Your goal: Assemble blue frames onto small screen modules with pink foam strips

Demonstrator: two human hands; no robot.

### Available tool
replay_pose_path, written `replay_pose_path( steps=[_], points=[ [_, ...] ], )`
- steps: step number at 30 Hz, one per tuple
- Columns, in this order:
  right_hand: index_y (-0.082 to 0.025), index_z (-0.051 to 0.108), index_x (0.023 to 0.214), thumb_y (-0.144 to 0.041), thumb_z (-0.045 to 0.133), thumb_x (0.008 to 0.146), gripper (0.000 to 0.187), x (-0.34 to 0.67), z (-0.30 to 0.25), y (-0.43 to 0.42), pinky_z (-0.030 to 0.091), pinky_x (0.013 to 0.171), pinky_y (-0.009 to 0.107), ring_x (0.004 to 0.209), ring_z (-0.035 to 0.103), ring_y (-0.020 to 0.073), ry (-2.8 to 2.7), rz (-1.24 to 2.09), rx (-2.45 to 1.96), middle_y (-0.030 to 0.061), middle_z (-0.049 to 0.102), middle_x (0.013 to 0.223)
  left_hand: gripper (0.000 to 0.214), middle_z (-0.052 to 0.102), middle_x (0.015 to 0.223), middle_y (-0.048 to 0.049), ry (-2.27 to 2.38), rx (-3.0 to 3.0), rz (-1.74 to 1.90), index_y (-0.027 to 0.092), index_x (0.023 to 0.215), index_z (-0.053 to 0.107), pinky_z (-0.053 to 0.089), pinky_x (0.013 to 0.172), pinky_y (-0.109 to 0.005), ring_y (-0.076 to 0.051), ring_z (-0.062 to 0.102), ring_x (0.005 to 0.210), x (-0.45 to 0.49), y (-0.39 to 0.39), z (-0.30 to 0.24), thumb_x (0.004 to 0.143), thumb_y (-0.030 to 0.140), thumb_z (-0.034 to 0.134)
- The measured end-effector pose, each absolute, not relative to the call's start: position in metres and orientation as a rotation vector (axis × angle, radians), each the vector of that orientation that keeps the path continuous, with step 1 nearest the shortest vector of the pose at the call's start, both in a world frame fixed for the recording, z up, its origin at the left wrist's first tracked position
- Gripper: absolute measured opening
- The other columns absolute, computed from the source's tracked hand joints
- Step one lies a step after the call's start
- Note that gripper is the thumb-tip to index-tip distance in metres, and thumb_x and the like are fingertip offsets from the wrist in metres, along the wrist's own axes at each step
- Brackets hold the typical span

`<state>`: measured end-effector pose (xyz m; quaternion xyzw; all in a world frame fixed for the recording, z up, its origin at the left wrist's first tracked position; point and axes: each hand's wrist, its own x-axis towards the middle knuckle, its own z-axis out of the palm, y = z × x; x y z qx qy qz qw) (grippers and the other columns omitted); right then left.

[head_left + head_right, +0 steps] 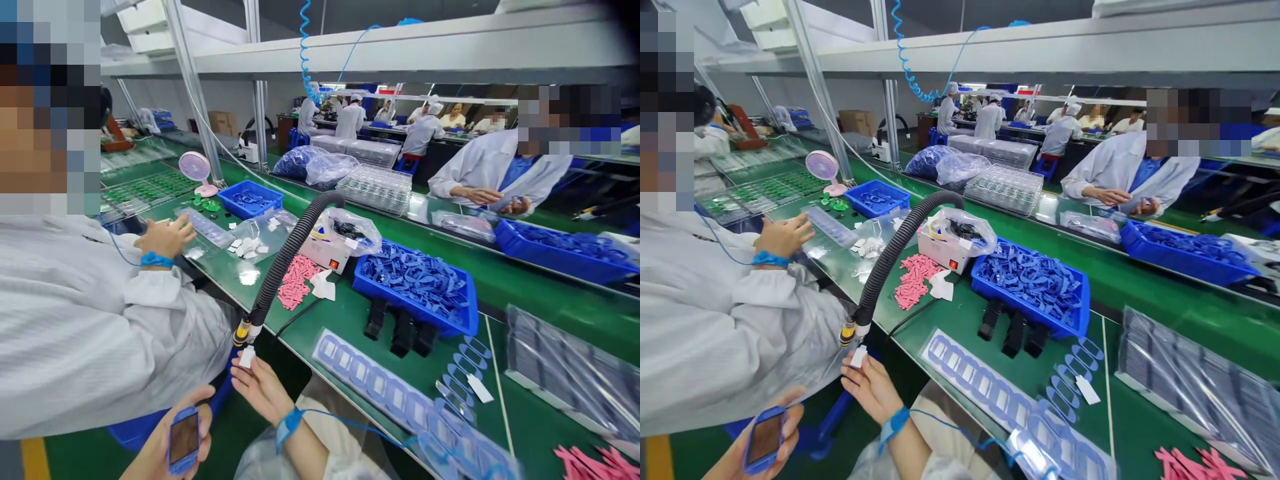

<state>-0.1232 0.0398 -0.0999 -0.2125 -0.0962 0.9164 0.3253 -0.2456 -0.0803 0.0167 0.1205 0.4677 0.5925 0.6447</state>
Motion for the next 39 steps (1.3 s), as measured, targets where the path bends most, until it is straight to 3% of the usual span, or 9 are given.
replay_pose_path(
  steps=[3, 9, 14, 19, 24, 30, 33, 36, 39],
  points=[
    [-0.012, 0.063, 0.101, -0.034, 0.057, 0.092, 0.024, -0.147, -0.116, 0.039, 0.054, 0.075, 0.032, 0.080, 0.066, 0.0135, -0.261, 2.445, -0.535, 0.0035, 0.068, 0.093, 0.038, 0.069, 0.079, -0.0040, 1.019, 0.219, 1.335, 0.019, 0.092, 0.073, 0.051, 0.052, -0.021, -0.015, 0.064, 0.065, -0.259, -0.075, -0.012, 0.062, 0.041, 0.082],
    [-0.013, 0.061, 0.107, -0.031, 0.058, 0.091, 0.024, -0.131, -0.147, 0.033, 0.054, 0.079, 0.035, 0.089, 0.065, 0.0163, -0.312, 2.433, -0.578, 0.0058, 0.066, 0.104, 0.016, 0.074, 0.084, -0.0064, 1.022, 0.150, 1.320, 0.011, 0.094, 0.070, 0.054, 0.063, -0.018, -0.013, 0.069, 0.073, -0.272, -0.020, -0.074, 0.079, 0.019, 0.071],
    [-0.014, 0.059, 0.109, -0.029, 0.058, 0.091, 0.024, -0.117, -0.162, 0.042, 0.054, 0.077, 0.034, 0.088, 0.064, 0.0157, -0.309, 2.328, -0.647, 0.0054, 0.064, 0.106, 0.014, 0.070, 0.090, -0.0041, 1.009, 0.169, 1.189, 0.011, 0.096, 0.064, 0.058, 0.064, -0.029, -0.014, 0.068, 0.073, -0.263, 0.011, -0.109, 0.089, 0.022, 0.060],
    [-0.014, 0.060, 0.108, -0.032, 0.057, 0.092, 0.025, -0.138, -0.141, 0.052, 0.055, 0.075, 0.034, 0.088, 0.064, 0.0161, -0.345, 2.375, -0.564, 0.0060, 0.064, 0.106, 0.010, 0.071, 0.079, -0.0018, 1.032, 0.216, 1.100, 0.011, 0.084, 0.066, 0.056, 0.059, -0.026, -0.013, 0.067, 0.067, -0.275, -0.017, -0.102, 0.085, 0.021, 0.065],
    [-0.013, 0.061, 0.105, -0.033, 0.057, 0.092, 0.024, -0.145, -0.128, 0.043, 0.055, 0.076, 0.034, 0.086, 0.065, 0.0156, -0.348, 2.471, -0.505, 0.0053, 0.065, 0.101, 0.032, 0.076, 0.079, -0.0056, 1.092, 0.241, 1.163, 0.010, 0.088, 0.072, 0.054, 0.060, -0.019, -0.013, 0.068, 0.068, -0.306, -0.037, -0.073, 0.064, 0.029, 0.083],
    [-0.012, 0.063, 0.097, -0.025, 0.059, 0.091, 0.015, -0.099, -0.129, 0.017, 0.055, 0.066, 0.027, 0.073, 0.064, 0.0115, -0.295, 2.419, -0.597, 0.0014, 0.066, 0.087, 0.016, 0.077, 0.088, -0.0068, 1.143, 0.248, 1.130, 0.011, 0.090, 0.072, 0.056, 0.073, -0.021, -0.013, 0.070, 0.078, -0.285, 0.004, -0.073, 0.078, 0.022, 0.072],
    [-0.011, 0.065, 0.098, -0.023, 0.070, 0.083, 0.020, -0.062, -0.106, 0.003, 0.054, 0.067, 0.024, 0.076, 0.065, 0.0111, -0.257, 2.365, -0.595, 0.0027, 0.068, 0.088, 0.017, 0.076, 0.085, -0.0087, 1.088, 0.272, 1.058, 0.009, 0.087, 0.072, 0.056, 0.070, -0.023, -0.014, 0.070, 0.075, -0.250, 0.018, -0.072, 0.075, 0.021, 0.075],
    [-0.014, 0.067, 0.099, -0.028, 0.085, 0.065, 0.041, -0.022, -0.068, -0.013, 0.051, 0.070, 0.019, 0.082, 0.067, 0.0111, -0.212, 2.294, -0.571, 0.0045, 0.070, 0.092, 0.031, 0.076, 0.085, -0.0077, 0.987, 0.290, 1.010, 0.011, 0.089, 0.074, 0.055, 0.069, -0.021, -0.013, 0.069, 0.072, -0.209, 0.017, -0.054, 0.064, 0.027, 0.084],
    [-0.019, 0.067, 0.097, -0.038, 0.087, 0.059, 0.047, 0.011, -0.027, -0.026, 0.050, 0.065, 0.018, 0.072, 0.065, 0.0095, -0.180, 2.189, -0.546, 0.0018, 0.069, 0.085, 0.039, 0.074, 0.083, -0.0072, 0.860, 0.308, 0.958, 0.013, 0.092, 0.074, 0.054, 0.067, -0.023, -0.015, 0.069, 0.072, -0.165, 0.007, -0.021, 0.062, 0.035, 0.084]
  ],
)
